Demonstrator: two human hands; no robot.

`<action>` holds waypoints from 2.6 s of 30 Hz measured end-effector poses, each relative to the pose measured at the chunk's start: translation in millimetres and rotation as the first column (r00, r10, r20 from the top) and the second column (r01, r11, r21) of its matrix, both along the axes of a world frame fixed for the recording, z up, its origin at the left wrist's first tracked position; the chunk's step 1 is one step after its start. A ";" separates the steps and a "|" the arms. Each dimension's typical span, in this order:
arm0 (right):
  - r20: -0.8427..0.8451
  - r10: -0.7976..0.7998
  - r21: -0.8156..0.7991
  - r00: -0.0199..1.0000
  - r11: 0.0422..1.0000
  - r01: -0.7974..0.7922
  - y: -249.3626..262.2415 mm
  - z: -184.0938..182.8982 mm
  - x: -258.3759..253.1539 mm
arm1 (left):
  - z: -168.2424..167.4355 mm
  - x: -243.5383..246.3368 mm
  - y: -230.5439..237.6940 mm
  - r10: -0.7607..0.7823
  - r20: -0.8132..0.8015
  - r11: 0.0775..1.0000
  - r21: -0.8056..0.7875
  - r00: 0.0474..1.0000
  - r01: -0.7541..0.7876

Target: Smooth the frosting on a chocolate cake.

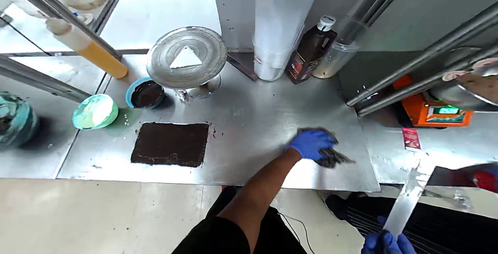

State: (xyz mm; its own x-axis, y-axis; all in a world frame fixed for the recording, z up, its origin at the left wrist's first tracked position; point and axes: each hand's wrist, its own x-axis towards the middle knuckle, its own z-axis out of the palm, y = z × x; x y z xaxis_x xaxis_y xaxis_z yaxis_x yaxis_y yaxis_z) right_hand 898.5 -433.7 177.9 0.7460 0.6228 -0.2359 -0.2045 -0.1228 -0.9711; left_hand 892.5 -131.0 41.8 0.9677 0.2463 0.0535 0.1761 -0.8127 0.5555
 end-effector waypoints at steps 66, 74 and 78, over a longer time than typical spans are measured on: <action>0.432 0.770 -0.761 0.470 0.591 -0.269 17.1 41.9 -50.7 | 97.3 -132.0 -6.3 0.969 -0.231 -0.135 -0.788 0.085 -0.600; -0.146 0.406 -0.110 0.902 0.900 -0.422 74.2 8.5 -8.3 | 127.7 -108.4 -96.9 0.824 -0.135 -0.055 -0.986 0.550 -0.159; 0.033 0.522 -0.388 0.852 0.792 -0.471 96.5 -13.0 -29.0 | 97.6 -77.8 -118.5 0.863 -0.063 0.146 -0.918 0.500 -0.368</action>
State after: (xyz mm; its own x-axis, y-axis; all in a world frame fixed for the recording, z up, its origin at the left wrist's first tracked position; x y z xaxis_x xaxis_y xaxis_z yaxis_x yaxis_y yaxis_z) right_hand 869.6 -337.2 164.9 0.3963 0.8089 -0.4342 0.1059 -0.5100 -0.8536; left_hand 814.6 -249.5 139.4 0.3517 0.8974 -0.2664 -0.0478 0.3014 0.9523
